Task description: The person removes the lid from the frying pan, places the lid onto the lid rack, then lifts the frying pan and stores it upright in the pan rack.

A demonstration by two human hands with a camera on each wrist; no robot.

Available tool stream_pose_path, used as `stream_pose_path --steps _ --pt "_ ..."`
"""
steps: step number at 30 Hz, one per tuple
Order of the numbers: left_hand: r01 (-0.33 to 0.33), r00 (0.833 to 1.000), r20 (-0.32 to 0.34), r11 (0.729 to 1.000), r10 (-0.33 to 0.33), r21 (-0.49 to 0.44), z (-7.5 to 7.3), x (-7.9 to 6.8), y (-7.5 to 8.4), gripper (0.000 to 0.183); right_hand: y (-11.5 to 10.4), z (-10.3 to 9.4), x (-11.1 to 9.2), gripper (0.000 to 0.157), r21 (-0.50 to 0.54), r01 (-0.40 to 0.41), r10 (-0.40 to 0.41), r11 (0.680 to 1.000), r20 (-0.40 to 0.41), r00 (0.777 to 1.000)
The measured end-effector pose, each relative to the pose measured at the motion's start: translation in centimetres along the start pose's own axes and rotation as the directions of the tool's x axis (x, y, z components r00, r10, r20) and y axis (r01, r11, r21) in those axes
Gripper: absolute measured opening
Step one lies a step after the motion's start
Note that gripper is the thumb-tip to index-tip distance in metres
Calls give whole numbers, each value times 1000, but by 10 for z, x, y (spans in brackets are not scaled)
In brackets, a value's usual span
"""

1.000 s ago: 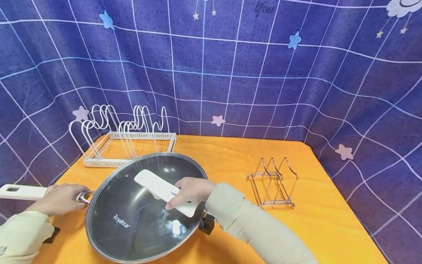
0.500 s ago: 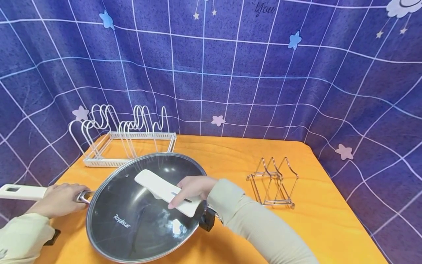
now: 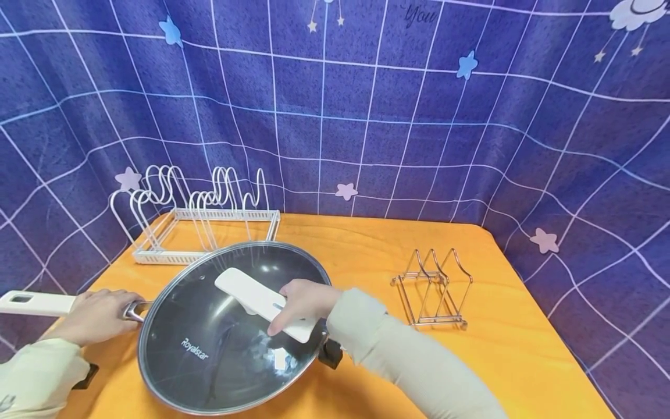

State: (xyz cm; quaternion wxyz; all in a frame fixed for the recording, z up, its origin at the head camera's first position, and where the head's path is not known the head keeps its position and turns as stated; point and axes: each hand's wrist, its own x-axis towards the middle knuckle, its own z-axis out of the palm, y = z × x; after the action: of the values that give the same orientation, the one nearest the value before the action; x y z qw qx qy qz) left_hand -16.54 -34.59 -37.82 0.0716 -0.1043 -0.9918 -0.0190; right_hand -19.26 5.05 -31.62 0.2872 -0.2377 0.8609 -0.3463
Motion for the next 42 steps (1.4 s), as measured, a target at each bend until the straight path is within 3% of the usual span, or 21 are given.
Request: stream_pose_path --steps 3,6,11,13,19,24,27,30,33,38,42 --pt "3 1000 4 1000 -3 0 -1 0 0 34 -7 5 -6 65 -183 68 -88 981 -108 990" --pt "7 1000 10 1000 -7 3 -1 1 0 34 -12 9 -10 78 -257 84 -126 963 -153 980" --pt "1 1000 8 1000 -2 4 -1 0 0 35 -18 17 -13 78 -388 37 -125 921 -205 971" --pt "-1 1000 6 1000 1 1 0 -1 1 35 -21 22 -15 74 -489 21 -159 872 -242 957" --pt "9 1000 -3 1000 -9 -18 3 -3 1 32 -20 36 -21 67 -736 -14 -331 677 -322 887" --pt "2 1000 -22 1000 -2 -12 1 -2 1 33 -17 38 -22 68 -795 -15 -402 606 -322 857" --pt "-2 1000 -17 1000 1 -9 2 -2 0 33 -15 36 -21 67 -761 -4 -392 648 -338 856" --pt "-11 1000 -12 1000 11 -11 3 -6 -2 32 -13 35 -18 66 -684 24 -363 729 -358 860" --pt "-63 996 -64 998 61 -22 3 -10 -7 32 -9 35 -15 66 -616 54 -350 786 -371 860" --pt "-179 967 -187 983 170 -32 1 -16 -16 40 -6 34 -14 64 -565 80 -350 821 -388 852" --pt "-132 984 -131 988 122 -77 -4 -23 -20 43 -5 35 -14 64 -563 89 -363 822 -397 843"
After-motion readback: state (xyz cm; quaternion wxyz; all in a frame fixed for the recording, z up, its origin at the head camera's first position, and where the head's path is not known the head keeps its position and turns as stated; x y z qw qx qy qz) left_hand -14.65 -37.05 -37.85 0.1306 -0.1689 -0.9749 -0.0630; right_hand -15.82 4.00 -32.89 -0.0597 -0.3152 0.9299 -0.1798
